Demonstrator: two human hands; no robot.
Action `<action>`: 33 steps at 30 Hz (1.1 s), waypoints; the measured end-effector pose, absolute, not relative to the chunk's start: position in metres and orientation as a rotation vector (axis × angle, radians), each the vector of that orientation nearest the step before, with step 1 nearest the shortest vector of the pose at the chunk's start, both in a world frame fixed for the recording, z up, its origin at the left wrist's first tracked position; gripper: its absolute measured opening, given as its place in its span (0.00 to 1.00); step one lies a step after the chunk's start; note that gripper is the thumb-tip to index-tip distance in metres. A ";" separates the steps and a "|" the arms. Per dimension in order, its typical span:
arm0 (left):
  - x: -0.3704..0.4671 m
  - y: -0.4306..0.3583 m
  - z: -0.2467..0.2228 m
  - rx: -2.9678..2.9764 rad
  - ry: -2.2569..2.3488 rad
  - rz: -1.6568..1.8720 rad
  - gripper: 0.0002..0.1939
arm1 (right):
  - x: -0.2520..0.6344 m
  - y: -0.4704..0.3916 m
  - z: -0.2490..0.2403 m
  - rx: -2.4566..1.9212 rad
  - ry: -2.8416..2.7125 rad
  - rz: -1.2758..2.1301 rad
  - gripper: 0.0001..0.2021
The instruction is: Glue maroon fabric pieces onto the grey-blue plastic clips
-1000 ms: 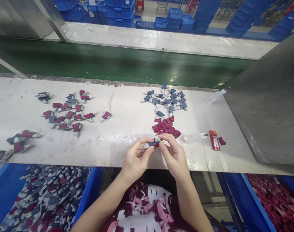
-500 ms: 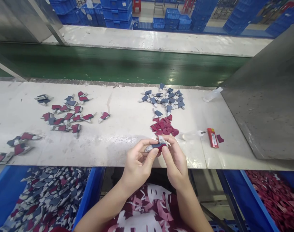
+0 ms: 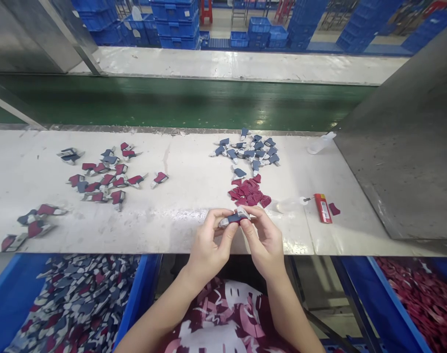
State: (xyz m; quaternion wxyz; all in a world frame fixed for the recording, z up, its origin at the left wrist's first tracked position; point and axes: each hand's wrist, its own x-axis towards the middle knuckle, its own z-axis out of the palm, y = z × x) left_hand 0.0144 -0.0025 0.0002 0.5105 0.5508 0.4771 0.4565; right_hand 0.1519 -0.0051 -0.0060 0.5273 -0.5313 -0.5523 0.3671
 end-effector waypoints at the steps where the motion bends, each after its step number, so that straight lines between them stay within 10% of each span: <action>1: 0.014 -0.002 -0.001 1.383 1.172 1.087 0.08 | 0.152 -0.005 -0.007 -1.273 -1.337 0.855 0.11; 16: 0.005 0.007 -0.009 1.736 1.096 1.082 0.08 | 0.155 0.002 -0.018 -1.168 -0.910 1.332 0.15; 23: 0.004 0.006 0.002 1.282 1.077 1.099 0.10 | 0.165 -0.003 -0.009 -1.203 -1.413 0.760 0.28; 33: 0.004 0.004 0.010 1.108 0.991 1.031 0.11 | 0.175 0.004 0.000 -1.031 -1.776 0.377 0.14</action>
